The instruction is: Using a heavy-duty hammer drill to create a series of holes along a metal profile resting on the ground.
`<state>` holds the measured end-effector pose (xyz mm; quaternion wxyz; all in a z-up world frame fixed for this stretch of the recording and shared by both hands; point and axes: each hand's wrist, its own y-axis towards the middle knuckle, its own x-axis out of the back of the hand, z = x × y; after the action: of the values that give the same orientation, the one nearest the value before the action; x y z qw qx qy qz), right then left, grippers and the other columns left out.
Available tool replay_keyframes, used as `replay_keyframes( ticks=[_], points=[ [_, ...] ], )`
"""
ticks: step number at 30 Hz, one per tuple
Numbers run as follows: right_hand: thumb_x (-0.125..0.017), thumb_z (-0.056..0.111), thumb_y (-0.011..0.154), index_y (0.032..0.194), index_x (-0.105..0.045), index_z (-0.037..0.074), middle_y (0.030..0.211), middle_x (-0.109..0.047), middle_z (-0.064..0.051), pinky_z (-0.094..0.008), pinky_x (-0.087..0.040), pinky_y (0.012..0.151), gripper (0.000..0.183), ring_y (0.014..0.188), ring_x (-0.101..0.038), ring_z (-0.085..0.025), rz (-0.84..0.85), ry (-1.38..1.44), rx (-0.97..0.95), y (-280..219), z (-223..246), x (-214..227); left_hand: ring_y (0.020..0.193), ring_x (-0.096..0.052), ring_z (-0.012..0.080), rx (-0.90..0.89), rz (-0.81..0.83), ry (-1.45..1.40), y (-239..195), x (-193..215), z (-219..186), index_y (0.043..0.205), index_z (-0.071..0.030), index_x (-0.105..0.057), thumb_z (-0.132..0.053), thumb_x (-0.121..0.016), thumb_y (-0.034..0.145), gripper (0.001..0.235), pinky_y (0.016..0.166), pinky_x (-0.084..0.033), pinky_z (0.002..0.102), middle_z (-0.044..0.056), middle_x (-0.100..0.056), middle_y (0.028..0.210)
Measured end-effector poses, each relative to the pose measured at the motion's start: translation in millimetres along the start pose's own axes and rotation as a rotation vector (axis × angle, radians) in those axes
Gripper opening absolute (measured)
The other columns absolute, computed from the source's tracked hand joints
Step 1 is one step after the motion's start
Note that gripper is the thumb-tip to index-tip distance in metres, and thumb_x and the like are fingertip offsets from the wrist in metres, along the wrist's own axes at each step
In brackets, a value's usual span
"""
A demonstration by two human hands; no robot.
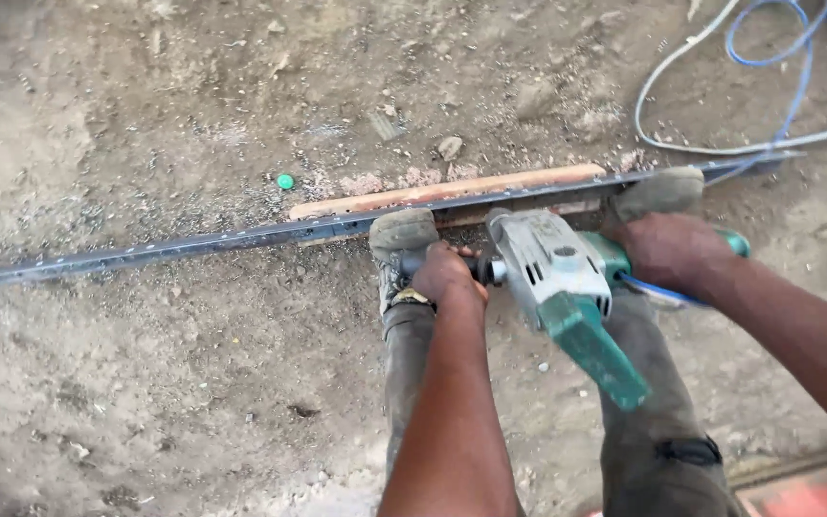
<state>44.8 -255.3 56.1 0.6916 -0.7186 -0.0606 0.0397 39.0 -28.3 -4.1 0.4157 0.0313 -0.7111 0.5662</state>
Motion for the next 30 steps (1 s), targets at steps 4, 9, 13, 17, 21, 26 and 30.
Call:
replay_keyframes(
  ticks=[4, 9, 13, 17, 21, 26, 30],
  points=[
    [-0.049, 0.031, 0.089, 0.111, -0.067, 0.027, 0.103, -0.078, -0.006, -0.049, -0.061, 0.078, 0.028, 0.093, -0.076, -0.035, -0.145, -0.069, 0.098, 23.0, -13.7, -25.0, 0.045, -0.047, 0.0161, -0.037, 0.044, -0.13, 52.5, -2.3, 29.9, 0.074, -0.009, -0.052, -0.001, -0.052, 0.09, 0.018, 0.04, -0.044, 0.033, 0.006, -0.051, 0.059],
    [-0.066, 0.031, 0.073, 0.101, -0.068, 0.015, 0.089, -0.076, -0.007, -0.049, -0.064, 0.07, 0.032, 0.077, -0.078, -0.033, -0.38, -0.102, 0.239, 8.4, -22.0, -65.7, 0.053, -0.053, 0.0231, -0.013, 0.099, 0.009, 61.9, 51.8, 75.8, 0.065, -0.014, -0.047, -0.029, -0.045, 0.098, 0.037, 0.064, -0.05, 0.044, 0.005, -0.046, 0.054],
    [-0.068, 0.029, 0.064, 0.099, -0.068, 0.017, 0.088, -0.07, -0.003, -0.045, -0.063, 0.061, 0.037, 0.07, -0.076, -0.03, -0.575, -0.07, 0.302, 23.3, -28.2, -114.5, 0.05, -0.051, 0.0161, -0.046, 0.089, 0.033, 101.8, 41.4, 91.2, 0.063, -0.015, -0.045, -0.022, -0.049, 0.096, 0.034, 0.058, -0.053, 0.037, 0.0, -0.042, 0.055],
    [-0.064, 0.027, 0.064, 0.1, -0.065, 0.018, 0.083, -0.066, -0.001, -0.042, -0.06, 0.057, 0.037, 0.064, -0.073, -0.028, -0.712, 0.021, 0.232, 14.2, -15.7, -139.8, 0.048, -0.053, 0.0142, -0.13, 0.096, 0.091, 92.8, 37.8, 79.8, 0.062, -0.013, -0.048, -0.019, -0.055, 0.094, 0.033, 0.052, -0.053, 0.037, 0.0, -0.043, 0.057],
    [-0.064, 0.028, 0.064, 0.097, -0.065, 0.019, 0.082, -0.065, 0.0, -0.039, -0.06, 0.058, 0.034, 0.066, -0.074, -0.026, -0.779, 0.075, 0.233, 15.6, -22.3, -136.2, 0.048, -0.05, 0.0173, -0.143, 0.054, 0.19, 64.2, 31.2, 62.4, 0.064, -0.012, -0.046, -0.02, -0.055, 0.09, 0.028, 0.056, -0.054, 0.038, 0.002, -0.04, 0.054],
    [-0.07, 0.027, 0.061, 0.097, -0.068, 0.016, 0.083, -0.069, -0.004, -0.042, -0.061, 0.056, 0.038, 0.068, -0.075, -0.03, -0.686, 0.183, 0.204, -4.2, -16.4, -99.6, 0.048, -0.054, 0.0216, -0.195, 0.017, 0.23, 69.8, 20.8, 50.4, 0.064, -0.011, -0.049, -0.016, -0.058, 0.088, 0.026, 0.055, -0.055, 0.042, 0.005, -0.044, 0.053],
    [-0.074, 0.027, 0.061, 0.097, -0.069, 0.018, 0.086, -0.071, -0.002, -0.038, -0.062, 0.059, 0.037, 0.072, -0.076, -0.028, -0.592, 0.229, 0.24, 14.4, -21.7, -114.2, 0.049, -0.052, 0.0221, -0.215, 0.013, 0.257, 67.1, 11.8, 46.2, 0.066, -0.008, -0.051, -0.016, -0.058, 0.089, 0.026, 0.055, -0.053, 0.042, 0.006, -0.043, 0.054]
  ],
)
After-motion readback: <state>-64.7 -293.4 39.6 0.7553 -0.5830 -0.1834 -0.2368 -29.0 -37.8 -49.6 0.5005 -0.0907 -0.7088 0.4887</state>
